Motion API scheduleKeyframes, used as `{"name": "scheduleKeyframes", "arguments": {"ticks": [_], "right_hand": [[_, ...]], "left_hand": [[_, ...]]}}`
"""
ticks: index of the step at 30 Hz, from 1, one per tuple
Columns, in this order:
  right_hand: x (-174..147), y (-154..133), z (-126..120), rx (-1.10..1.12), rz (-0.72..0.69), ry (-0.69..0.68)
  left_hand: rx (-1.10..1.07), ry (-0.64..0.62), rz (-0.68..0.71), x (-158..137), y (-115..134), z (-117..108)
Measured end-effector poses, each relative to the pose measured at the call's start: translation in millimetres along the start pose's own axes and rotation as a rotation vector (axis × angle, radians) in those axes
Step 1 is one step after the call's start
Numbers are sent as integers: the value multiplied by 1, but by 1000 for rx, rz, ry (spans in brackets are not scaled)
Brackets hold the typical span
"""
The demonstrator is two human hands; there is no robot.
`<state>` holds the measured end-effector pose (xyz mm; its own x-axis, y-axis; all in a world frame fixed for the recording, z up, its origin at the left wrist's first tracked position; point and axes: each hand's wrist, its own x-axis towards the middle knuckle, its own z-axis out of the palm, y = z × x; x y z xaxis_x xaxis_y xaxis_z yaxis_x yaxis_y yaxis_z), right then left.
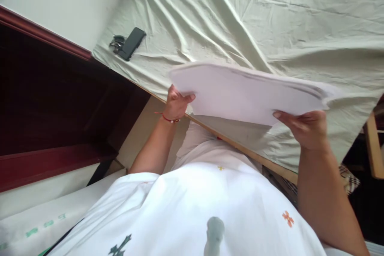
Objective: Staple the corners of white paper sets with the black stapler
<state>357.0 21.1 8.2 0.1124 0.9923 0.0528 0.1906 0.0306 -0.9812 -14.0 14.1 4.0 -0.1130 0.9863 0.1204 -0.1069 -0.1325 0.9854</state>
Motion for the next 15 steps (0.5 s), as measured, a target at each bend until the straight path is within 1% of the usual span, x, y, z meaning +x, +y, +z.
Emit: {"name": "scheduleKeyframes", "arguments": {"ticks": [2,4,6,9,11,13,14,15], "right_hand": [[-2,6,4,-71,32,-10],[-3,7,9,-73,39,3],[-3,3,11,-24,13,37],[0,-6,9,58,-48,52],[2,-9,5,83,-33,-36],[5,-11,3,54,35,-183],[6,-10,3,18,75,-229],[6,-10,4,-20,110,-227]], "left_hand": [[-11,-42,-122,-5,-18,0],[0,-49,-186,-10,-28,1],[23,-13,-185,-11,-29,1],[57,26,-118,-9,-22,-2],[89,-27,-91,-4,-18,-6],[150,-112,-99,-1,-17,-9],[193,-146,-107,0,-17,-10],[239,-172,-115,1,-19,-10]]}}
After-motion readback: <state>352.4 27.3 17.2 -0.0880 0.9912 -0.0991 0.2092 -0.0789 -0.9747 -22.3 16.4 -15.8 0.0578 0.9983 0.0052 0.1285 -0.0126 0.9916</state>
